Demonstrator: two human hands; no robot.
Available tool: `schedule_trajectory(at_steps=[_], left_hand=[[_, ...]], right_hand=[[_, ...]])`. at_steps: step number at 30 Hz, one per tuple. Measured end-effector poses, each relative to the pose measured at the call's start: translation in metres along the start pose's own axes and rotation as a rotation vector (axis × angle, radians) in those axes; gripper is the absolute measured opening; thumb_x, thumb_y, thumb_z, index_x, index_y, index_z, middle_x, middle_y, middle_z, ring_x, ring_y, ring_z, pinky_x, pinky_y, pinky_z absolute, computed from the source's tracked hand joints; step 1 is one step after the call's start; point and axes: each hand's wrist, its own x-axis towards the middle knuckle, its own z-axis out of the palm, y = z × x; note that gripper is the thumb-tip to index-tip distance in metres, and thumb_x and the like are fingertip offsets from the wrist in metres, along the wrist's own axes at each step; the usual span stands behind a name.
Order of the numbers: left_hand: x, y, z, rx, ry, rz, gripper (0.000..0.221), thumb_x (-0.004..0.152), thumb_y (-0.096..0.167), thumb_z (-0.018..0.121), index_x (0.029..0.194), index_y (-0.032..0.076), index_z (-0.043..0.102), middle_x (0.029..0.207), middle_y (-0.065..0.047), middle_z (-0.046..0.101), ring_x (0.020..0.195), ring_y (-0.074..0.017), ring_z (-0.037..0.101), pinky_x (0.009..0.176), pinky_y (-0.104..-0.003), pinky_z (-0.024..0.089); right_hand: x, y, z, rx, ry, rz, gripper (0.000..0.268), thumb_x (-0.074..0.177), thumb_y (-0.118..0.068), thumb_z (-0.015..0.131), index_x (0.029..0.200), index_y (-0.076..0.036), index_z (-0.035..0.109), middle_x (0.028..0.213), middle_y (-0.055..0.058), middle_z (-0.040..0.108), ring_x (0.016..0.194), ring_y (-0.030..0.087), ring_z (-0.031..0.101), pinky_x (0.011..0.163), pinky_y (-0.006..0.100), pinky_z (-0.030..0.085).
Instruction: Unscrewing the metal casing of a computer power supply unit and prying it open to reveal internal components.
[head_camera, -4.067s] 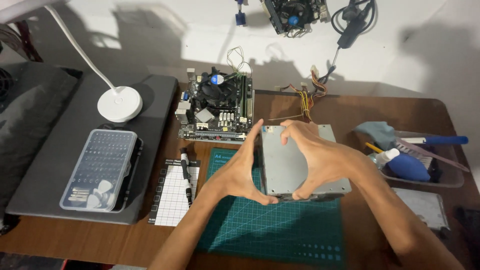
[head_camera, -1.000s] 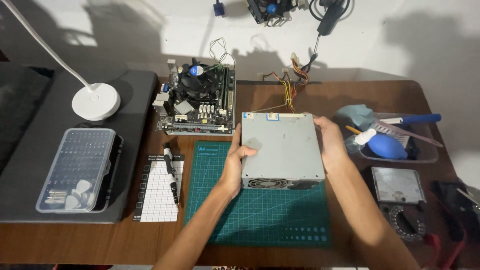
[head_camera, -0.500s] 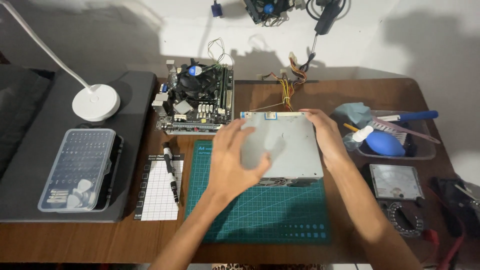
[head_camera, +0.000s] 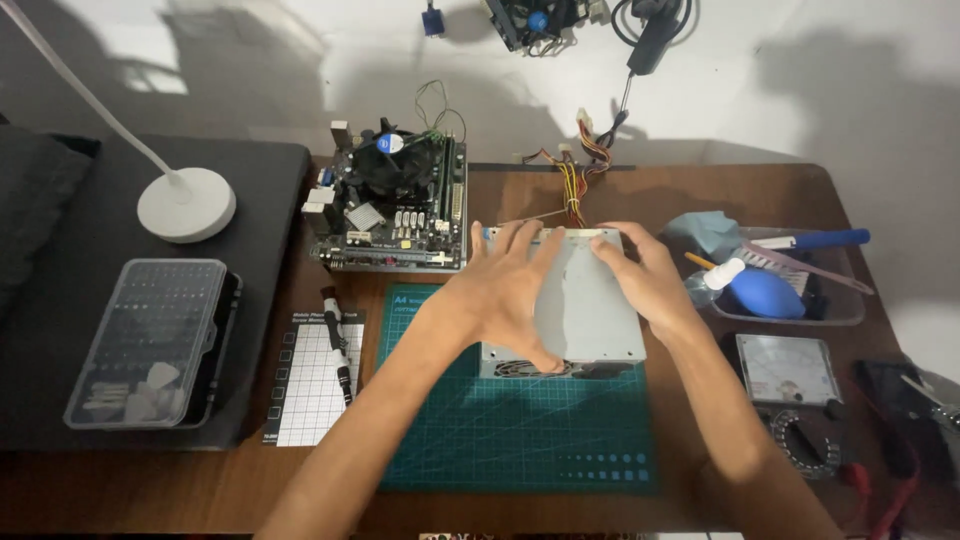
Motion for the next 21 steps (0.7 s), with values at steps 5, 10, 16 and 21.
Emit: schedule_trajectory(at_steps=[5,10,16,21], left_hand=[[0.0,0.0,-0.003,-0.056,0.004,0.012,0.126,0.036,0.065,0.07,0.135,0.003,0.023,0.134,-0.03,0.027,0.127,-0.0465,0.02,0.098,-0.071,0.007],[0.007,-0.006,0.002,-0.032,0.029,0.066,0.119,0.038,0.07,0.068,0.128,0.006,0.024,0.125,-0.029,0.032,0.122,-0.0472,0.024,0.096,-0.072,0.012],[0.011,-0.014,0.012,-0.048,0.103,0.158,0.104,0.04,0.073,0.069,0.111,0.009,0.028,0.116,-0.027,0.035,0.118,-0.0478,0.024,0.095,-0.072,0.013],[0.003,-0.006,0.007,-0.062,0.103,0.108,0.097,0.035,0.069,0.071,0.103,0.014,0.029,0.117,-0.024,0.038,0.119,-0.0456,0.028,0.098,-0.059,0.03]], right_hand=[[-0.009,-0.011,0.002,-0.032,0.02,-0.017,0.042,0.085,-0.033,0.057,0.12,-0.011,0.054,0.119,0.02,0.051,0.111,0.036,0.051,0.09,0.045,0.042],[-0.006,-0.007,-0.001,-0.067,0.04,-0.012,0.039,0.086,-0.031,0.057,0.12,-0.012,0.055,0.117,0.019,0.053,0.107,0.034,0.054,0.086,0.043,0.044],[0.006,0.012,-0.003,-0.09,0.097,-0.118,0.042,0.084,-0.038,0.061,0.116,-0.011,0.058,0.111,0.019,0.058,0.106,0.034,0.054,0.085,0.044,0.045],[0.006,0.014,-0.003,-0.087,0.108,-0.184,0.042,0.081,-0.035,0.064,0.114,-0.009,0.059,0.108,0.021,0.059,0.107,0.037,0.054,0.089,0.044,0.044]])
